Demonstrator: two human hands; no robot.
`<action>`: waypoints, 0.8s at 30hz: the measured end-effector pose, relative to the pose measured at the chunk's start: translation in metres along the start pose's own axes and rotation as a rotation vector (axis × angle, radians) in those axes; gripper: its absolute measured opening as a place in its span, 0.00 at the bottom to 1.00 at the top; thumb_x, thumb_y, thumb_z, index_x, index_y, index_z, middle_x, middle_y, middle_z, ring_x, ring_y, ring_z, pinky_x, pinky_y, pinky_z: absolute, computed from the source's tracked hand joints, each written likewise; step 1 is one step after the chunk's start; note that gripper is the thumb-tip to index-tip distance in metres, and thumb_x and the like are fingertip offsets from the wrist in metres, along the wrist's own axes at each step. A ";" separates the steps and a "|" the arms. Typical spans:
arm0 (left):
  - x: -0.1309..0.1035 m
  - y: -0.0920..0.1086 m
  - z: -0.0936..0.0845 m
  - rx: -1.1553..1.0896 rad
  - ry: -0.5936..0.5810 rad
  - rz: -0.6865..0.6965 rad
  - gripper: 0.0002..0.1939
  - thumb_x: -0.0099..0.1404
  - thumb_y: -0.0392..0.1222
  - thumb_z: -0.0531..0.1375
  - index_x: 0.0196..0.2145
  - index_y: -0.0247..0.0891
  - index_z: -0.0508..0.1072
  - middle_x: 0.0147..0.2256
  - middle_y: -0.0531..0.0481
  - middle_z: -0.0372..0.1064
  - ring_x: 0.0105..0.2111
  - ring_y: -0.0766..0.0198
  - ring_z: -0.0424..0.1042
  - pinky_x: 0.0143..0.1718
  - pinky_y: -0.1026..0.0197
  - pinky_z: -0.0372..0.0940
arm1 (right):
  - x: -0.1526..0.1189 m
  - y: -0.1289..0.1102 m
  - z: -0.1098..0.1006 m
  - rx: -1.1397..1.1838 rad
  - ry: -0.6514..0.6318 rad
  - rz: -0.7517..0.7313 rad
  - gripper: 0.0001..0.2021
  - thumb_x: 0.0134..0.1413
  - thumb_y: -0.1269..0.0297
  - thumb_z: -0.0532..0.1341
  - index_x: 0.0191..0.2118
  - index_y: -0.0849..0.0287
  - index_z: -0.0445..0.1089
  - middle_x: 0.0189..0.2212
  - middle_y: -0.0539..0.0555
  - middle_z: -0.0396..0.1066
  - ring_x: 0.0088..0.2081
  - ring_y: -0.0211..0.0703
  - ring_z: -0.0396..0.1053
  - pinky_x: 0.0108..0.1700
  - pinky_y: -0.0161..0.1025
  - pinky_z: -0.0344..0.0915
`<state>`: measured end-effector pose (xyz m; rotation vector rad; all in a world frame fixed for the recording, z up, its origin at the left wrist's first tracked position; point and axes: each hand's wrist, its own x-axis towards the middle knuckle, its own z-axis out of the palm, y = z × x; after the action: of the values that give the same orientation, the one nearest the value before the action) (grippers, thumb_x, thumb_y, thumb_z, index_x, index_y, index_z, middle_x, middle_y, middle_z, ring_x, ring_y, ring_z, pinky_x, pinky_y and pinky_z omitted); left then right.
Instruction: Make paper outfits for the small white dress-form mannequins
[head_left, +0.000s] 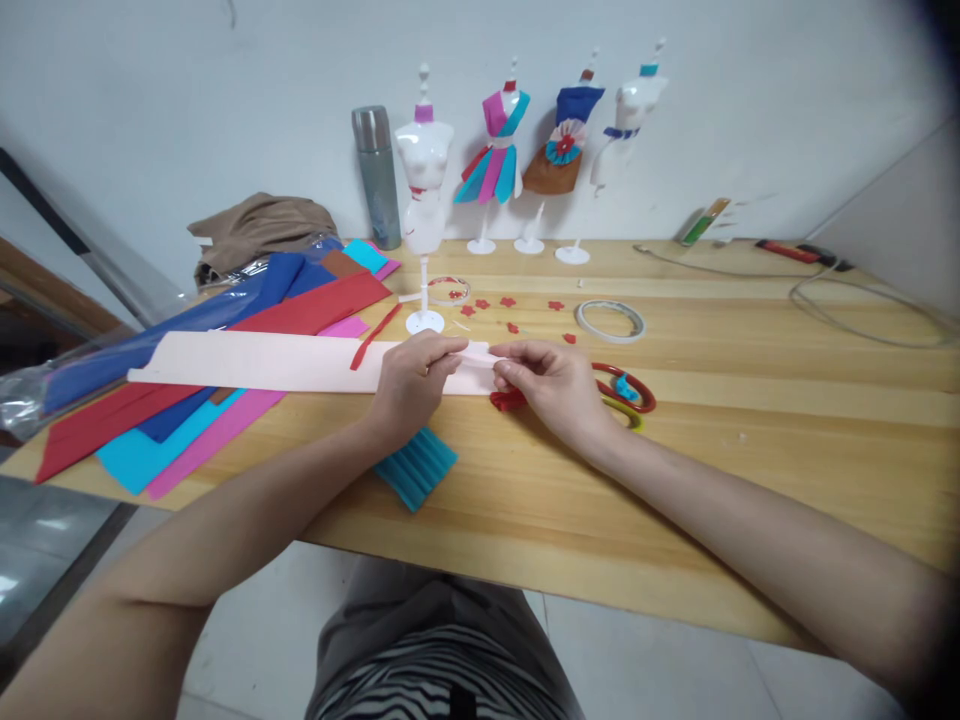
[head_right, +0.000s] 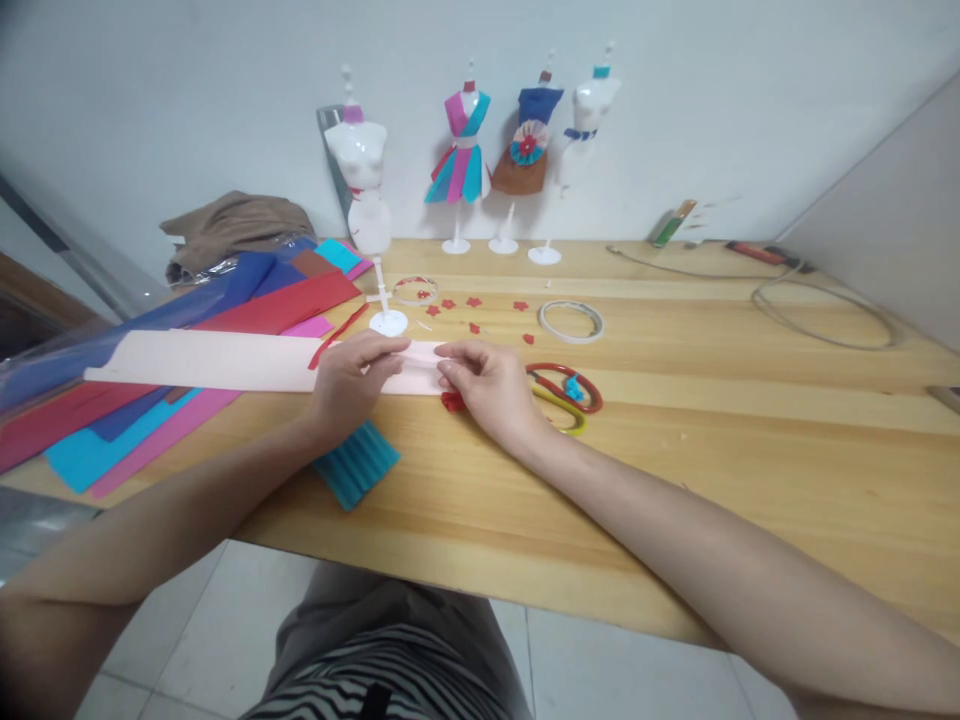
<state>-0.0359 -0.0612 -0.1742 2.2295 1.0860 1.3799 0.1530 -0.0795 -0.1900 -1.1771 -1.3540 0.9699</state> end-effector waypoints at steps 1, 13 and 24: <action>0.000 0.000 0.000 0.017 0.001 0.015 0.10 0.61 0.32 0.59 0.37 0.39 0.80 0.32 0.50 0.76 0.33 0.64 0.73 0.38 0.62 0.68 | 0.000 -0.001 0.000 0.000 -0.010 0.003 0.10 0.47 0.60 0.66 0.37 0.57 0.76 0.22 0.49 0.75 0.24 0.41 0.72 0.31 0.41 0.71; -0.003 0.000 -0.001 0.211 -0.009 0.203 0.11 0.68 0.35 0.54 0.39 0.36 0.77 0.35 0.47 0.76 0.37 0.62 0.74 0.40 0.62 0.68 | -0.004 -0.008 -0.004 -0.255 -0.117 -0.112 0.08 0.55 0.62 0.59 0.37 0.56 0.74 0.23 0.50 0.72 0.27 0.43 0.70 0.32 0.41 0.64; -0.002 0.003 0.000 0.165 0.000 0.181 0.09 0.66 0.31 0.56 0.35 0.35 0.77 0.31 0.50 0.75 0.33 0.66 0.73 0.38 0.64 0.67 | -0.007 -0.022 -0.005 -0.478 -0.064 -0.216 0.08 0.57 0.66 0.56 0.36 0.58 0.72 0.27 0.53 0.72 0.27 0.42 0.67 0.35 0.42 0.63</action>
<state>-0.0353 -0.0646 -0.1730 2.4997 1.0552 1.4063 0.1545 -0.0906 -0.1696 -1.3190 -1.7859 0.5457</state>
